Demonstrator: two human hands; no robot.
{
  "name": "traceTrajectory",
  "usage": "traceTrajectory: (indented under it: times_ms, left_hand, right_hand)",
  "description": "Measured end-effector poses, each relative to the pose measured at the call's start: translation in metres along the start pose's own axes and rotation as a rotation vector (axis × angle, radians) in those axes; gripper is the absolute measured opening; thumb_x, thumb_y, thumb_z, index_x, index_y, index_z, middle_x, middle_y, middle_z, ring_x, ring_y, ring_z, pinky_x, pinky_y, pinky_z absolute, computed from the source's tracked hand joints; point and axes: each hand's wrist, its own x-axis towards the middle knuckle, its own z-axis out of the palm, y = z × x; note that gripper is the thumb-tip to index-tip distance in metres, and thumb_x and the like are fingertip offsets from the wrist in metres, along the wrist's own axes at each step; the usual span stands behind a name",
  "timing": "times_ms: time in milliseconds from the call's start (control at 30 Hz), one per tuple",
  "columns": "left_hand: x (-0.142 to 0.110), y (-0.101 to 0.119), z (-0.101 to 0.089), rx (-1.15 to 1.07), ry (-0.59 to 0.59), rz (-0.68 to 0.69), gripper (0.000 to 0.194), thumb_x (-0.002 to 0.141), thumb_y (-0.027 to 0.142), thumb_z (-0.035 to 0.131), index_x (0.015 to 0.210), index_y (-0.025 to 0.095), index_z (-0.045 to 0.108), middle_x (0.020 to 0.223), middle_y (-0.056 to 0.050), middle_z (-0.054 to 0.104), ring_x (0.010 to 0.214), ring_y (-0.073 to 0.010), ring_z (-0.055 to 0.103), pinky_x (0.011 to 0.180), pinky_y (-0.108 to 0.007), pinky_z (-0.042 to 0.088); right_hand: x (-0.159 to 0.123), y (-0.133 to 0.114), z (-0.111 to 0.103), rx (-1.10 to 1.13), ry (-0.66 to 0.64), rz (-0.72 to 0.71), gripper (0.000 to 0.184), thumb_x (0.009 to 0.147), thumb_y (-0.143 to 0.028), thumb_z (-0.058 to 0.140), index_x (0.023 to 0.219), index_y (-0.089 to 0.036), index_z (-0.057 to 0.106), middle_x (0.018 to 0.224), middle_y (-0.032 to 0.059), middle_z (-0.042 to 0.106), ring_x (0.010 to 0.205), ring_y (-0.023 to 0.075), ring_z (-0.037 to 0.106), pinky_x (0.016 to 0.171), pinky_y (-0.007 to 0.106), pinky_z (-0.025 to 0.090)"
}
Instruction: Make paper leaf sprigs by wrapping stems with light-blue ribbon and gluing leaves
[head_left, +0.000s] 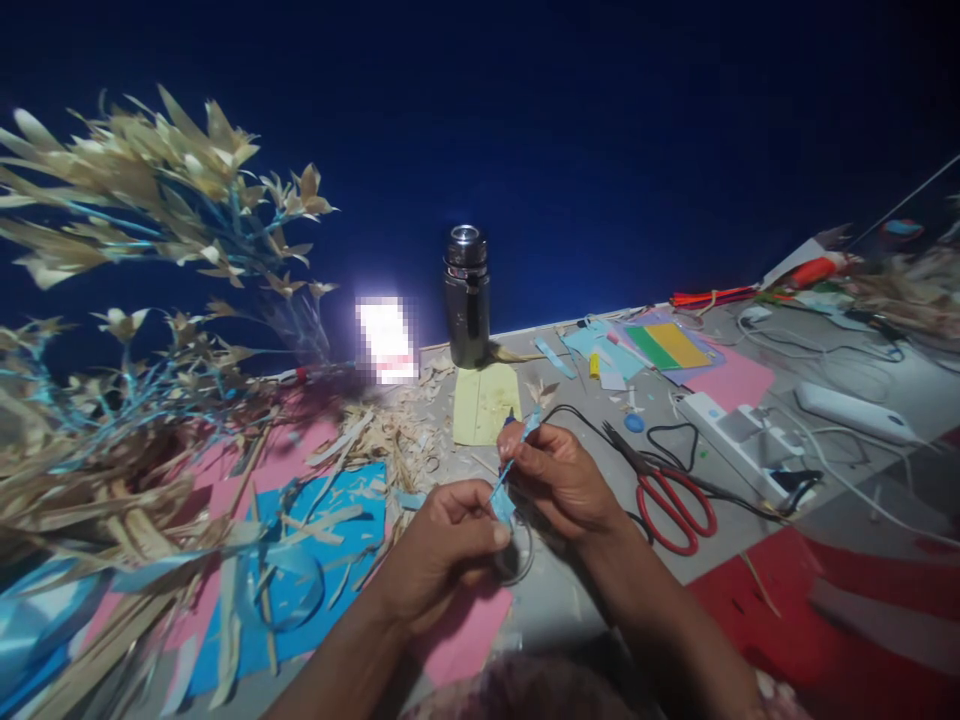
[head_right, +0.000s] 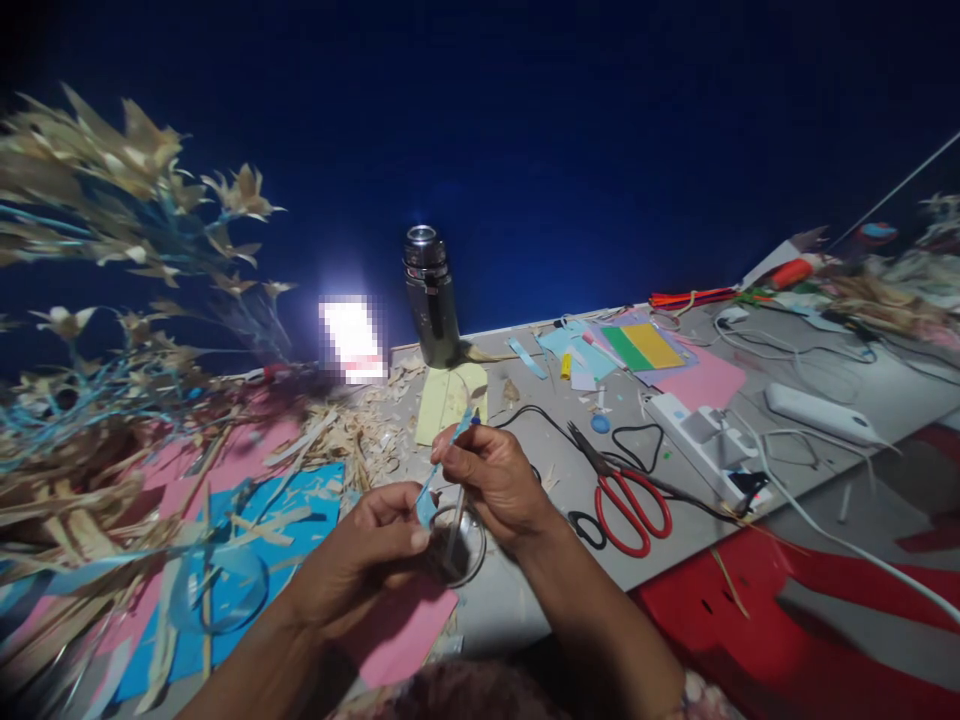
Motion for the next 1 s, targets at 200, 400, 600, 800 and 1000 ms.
traceTrajectory:
  times_ms: [200, 400, 600, 800, 1000]
  left_hand:
    - [-0.001, -0.002, -0.005, -0.104, -0.049, -0.02, 0.026, 0.057, 0.021, 0.089, 0.068, 0.012, 0.068, 0.053, 0.004, 0.049, 0.042, -0.0008, 0.03, 0.043, -0.017, 0.016]
    - [0.0, -0.003, -0.007, -0.174, -0.107, -0.091, 0.023, 0.055, 0.016, 0.088, 0.068, 0.012, 0.07, 0.051, 0.006, 0.044, 0.04, 0.0011, 0.021, 0.042, -0.016, 0.014]
    - [-0.005, -0.003, -0.003, -0.16, -0.067, -0.046, 0.021, 0.057, 0.015, 0.088, 0.063, 0.013, 0.068, 0.049, 0.005, 0.046, 0.039, 0.0002, 0.026, 0.041, -0.017, 0.015]
    - [-0.005, -0.001, -0.001, -0.207, -0.11, -0.118, 0.021, 0.052, 0.012, 0.085, 0.061, 0.013, 0.066, 0.046, 0.008, 0.042, 0.037, 0.0023, 0.018, 0.039, -0.015, 0.013]
    - [-0.007, -0.002, 0.0, -0.142, -0.002, -0.039, 0.025, 0.054, 0.012, 0.086, 0.06, 0.014, 0.061, 0.046, 0.007, 0.047, 0.036, 0.0018, 0.021, 0.037, -0.015, 0.015]
  right_hand:
    - [0.0, -0.001, -0.004, 0.023, -0.08, -0.019, 0.026, 0.068, -0.041, 0.091, 0.074, -0.02, 0.077, 0.08, 0.0023, 0.061, 0.072, 0.0145, 0.051, 0.067, 0.027, 0.043]
    - [0.0, -0.004, -0.008, 0.002, -0.191, -0.091, 0.019, 0.075, -0.038, 0.088, 0.074, -0.022, 0.078, 0.078, 0.0025, 0.059, 0.076, 0.0161, 0.051, 0.071, 0.029, 0.04]
    - [0.002, -0.002, -0.007, 0.039, -0.209, -0.064, 0.024, 0.072, -0.041, 0.09, 0.069, -0.023, 0.074, 0.075, 0.0018, 0.056, 0.073, 0.0162, 0.048, 0.069, 0.03, 0.04]
    - [0.004, 0.003, -0.007, 0.073, -0.276, -0.112, 0.022, 0.077, -0.04, 0.087, 0.068, -0.024, 0.074, 0.073, 0.0019, 0.056, 0.07, 0.0165, 0.048, 0.068, 0.03, 0.039]
    - [0.002, 0.0, -0.013, 0.017, -0.269, -0.109, 0.018, 0.078, -0.04, 0.086, 0.079, -0.022, 0.08, 0.08, 0.0035, 0.062, 0.072, 0.0156, 0.049, 0.07, 0.03, 0.041]
